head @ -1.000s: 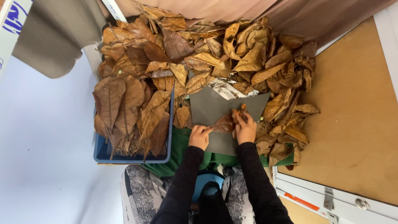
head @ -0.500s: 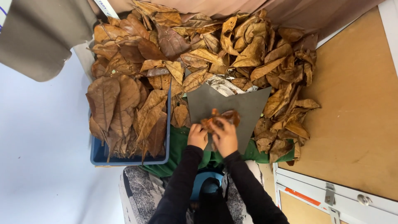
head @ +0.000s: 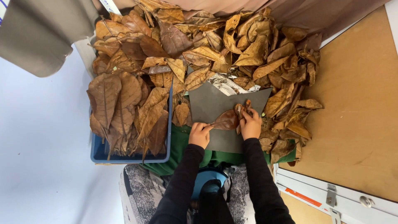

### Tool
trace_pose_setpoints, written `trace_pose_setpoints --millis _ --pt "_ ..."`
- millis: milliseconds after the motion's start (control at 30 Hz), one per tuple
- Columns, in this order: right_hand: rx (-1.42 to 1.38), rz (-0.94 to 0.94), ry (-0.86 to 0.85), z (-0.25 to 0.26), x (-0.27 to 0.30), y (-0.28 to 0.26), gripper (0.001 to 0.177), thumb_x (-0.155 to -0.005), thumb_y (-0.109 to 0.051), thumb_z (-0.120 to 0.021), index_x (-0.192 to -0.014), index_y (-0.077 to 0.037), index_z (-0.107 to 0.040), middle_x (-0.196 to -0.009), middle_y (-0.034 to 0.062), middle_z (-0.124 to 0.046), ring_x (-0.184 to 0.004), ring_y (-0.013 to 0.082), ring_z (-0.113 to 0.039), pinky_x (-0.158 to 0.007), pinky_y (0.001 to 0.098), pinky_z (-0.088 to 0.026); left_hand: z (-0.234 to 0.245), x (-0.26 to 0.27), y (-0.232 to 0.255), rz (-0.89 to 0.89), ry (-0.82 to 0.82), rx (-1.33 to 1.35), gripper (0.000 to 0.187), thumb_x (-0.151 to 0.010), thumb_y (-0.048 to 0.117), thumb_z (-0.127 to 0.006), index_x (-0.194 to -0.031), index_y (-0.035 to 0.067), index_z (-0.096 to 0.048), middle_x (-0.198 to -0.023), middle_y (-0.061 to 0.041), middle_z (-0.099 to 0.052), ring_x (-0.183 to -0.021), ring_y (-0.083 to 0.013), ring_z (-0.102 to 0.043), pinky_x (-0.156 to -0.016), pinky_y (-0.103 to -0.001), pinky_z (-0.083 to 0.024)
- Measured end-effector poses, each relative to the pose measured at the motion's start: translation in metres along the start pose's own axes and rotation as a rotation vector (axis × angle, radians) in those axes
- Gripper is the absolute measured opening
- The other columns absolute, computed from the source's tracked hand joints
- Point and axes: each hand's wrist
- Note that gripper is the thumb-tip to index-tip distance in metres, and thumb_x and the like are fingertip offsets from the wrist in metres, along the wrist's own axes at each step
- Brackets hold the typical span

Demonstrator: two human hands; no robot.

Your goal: Smoothing out dried leaves on a flat surface and stacking them into a container for processing.

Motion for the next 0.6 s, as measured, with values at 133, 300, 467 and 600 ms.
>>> trace_pose_setpoints --millis 133,300,467,600 --pt "-0.023 -0.059 -0.054 0.025 0.002 -0.021 0.043 -0.091 -0.018 -0.072 -0.133 -0.026 -0.072 -0.145 0.0039 -0.050 -0.123 0.0381 -0.057 -0.096 0.0461 -0.060 -0.003 0.006 -0.002 0.000 0.001 0.010 0.025 -0.090 0.010 -0.063 -0.099 0.029 -0.077 -0.090 0.006 -0.060 -0.096 -0.0182 -0.064 -0.089 -0.028 -0.058" --pt "-0.148 0.295 0.119 0.095 0.007 -0.090 0.045 -0.082 -0.012 -0.072 -0.126 -0.025 -0.074 -0.134 0.0072 -0.056 -0.110 0.0374 -0.062 -0.091 0.0450 -0.059 -0.007 0.002 -0.004 0.006 -0.006 0.001 0.025 -0.089 0.010 -0.063 -0.099 0.029 -0.077 -0.092 0.007 -0.060 -0.098 -0.0181 -0.064 -0.089 -0.029 -0.058" --pt "-0.093 0.409 -0.084 0.053 0.030 -0.115 0.040 -0.077 -0.017 -0.071 -0.113 -0.031 -0.079 -0.130 -0.0014 -0.062 -0.105 0.0338 -0.065 -0.086 0.0435 -0.061 0.002 0.002 0.001 -0.009 -0.060 0.017 0.014 -0.098 0.008 -0.060 -0.095 0.015 -0.072 -0.091 -0.001 -0.058 -0.099 -0.0268 -0.065 -0.093 -0.035 -0.059" --pt "-0.055 0.259 -0.087 0.054 0.025 -0.099 0.035 -0.079 -0.019 -0.072 -0.111 -0.031 -0.079 -0.134 -0.0065 -0.059 -0.110 0.0341 -0.063 -0.092 0.0405 -0.061 -0.007 0.007 -0.006 -0.013 -0.037 0.025 0.020 -0.090 0.009 -0.064 -0.097 0.024 -0.075 -0.091 0.005 -0.057 -0.097 -0.0202 -0.063 -0.088 -0.030 -0.058"
Point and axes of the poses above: each hand's wrist, its own x-axis away from the middle knuckle, its own z-axis out of the back of the hand, y = z × x
